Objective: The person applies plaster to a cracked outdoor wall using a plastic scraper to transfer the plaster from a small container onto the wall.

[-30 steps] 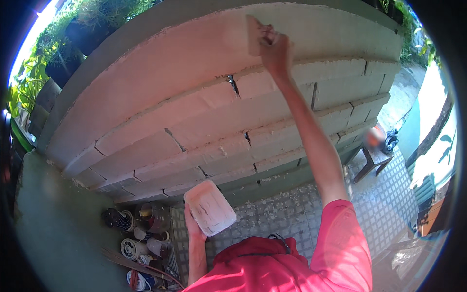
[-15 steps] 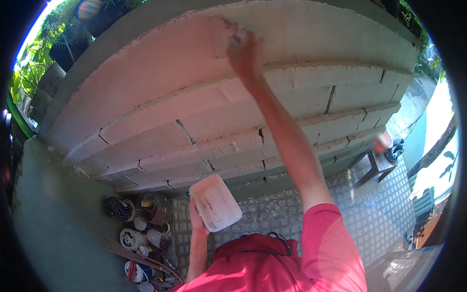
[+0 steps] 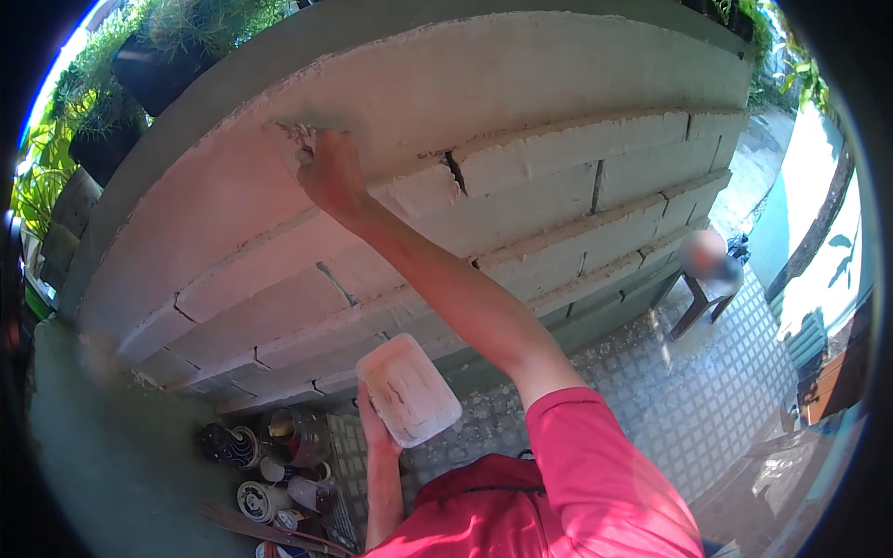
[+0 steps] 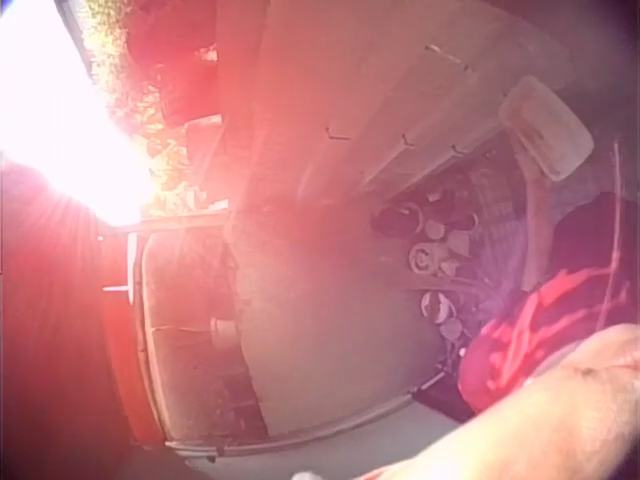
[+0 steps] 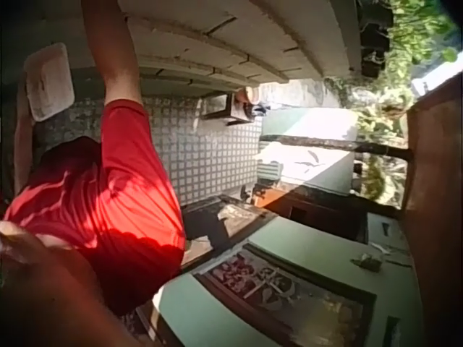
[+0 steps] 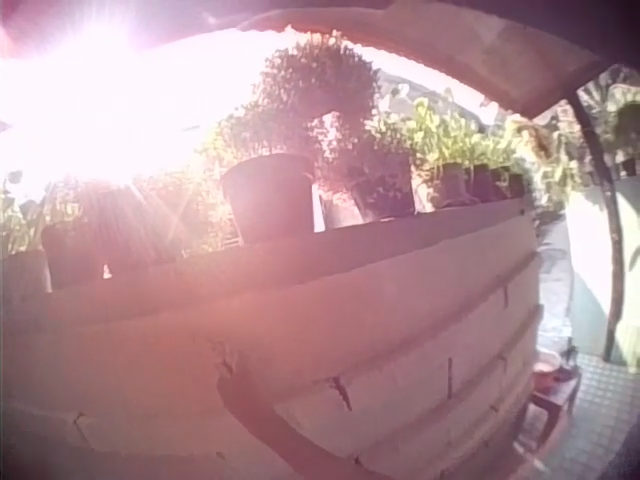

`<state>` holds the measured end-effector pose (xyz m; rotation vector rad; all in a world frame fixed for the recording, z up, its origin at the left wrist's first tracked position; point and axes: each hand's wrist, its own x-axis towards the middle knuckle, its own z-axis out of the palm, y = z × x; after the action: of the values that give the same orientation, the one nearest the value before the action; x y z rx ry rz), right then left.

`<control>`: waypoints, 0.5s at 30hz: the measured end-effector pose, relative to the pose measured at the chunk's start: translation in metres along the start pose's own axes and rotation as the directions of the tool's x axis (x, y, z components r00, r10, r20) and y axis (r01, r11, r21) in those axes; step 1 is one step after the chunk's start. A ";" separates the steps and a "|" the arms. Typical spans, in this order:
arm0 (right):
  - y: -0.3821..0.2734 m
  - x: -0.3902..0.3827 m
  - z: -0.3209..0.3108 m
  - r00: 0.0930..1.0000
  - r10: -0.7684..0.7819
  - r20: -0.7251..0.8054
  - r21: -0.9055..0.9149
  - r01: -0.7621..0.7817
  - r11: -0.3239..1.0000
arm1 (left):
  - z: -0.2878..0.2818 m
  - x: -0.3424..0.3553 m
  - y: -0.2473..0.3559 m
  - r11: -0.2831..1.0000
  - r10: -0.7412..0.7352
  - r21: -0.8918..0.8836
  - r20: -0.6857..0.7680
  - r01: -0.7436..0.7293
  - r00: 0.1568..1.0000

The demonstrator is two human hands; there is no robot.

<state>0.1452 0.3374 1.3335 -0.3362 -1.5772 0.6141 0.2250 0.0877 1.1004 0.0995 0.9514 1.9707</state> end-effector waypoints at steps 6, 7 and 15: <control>0.088 0.059 -0.104 0.967 0.069 -0.244 -0.110 -0.099 0.989 | -0.036 0.006 -0.006 0.999 -0.003 0.047 -0.007 0.004 1.000; 0.094 0.067 -0.131 0.965 0.032 -0.259 -0.172 -0.078 0.982 | -0.040 0.006 -0.004 0.998 0.006 0.060 -0.017 -0.005 1.000; 0.106 0.070 -0.183 0.975 -0.023 -0.222 0.031 0.031 0.999 | -0.027 0.006 0.009 1.000 0.000 0.015 -0.041 0.001 0.999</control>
<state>0.3016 0.4958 1.3319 -0.3446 -1.3540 0.5623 0.2040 0.0736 1.0862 0.0680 0.9930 1.9718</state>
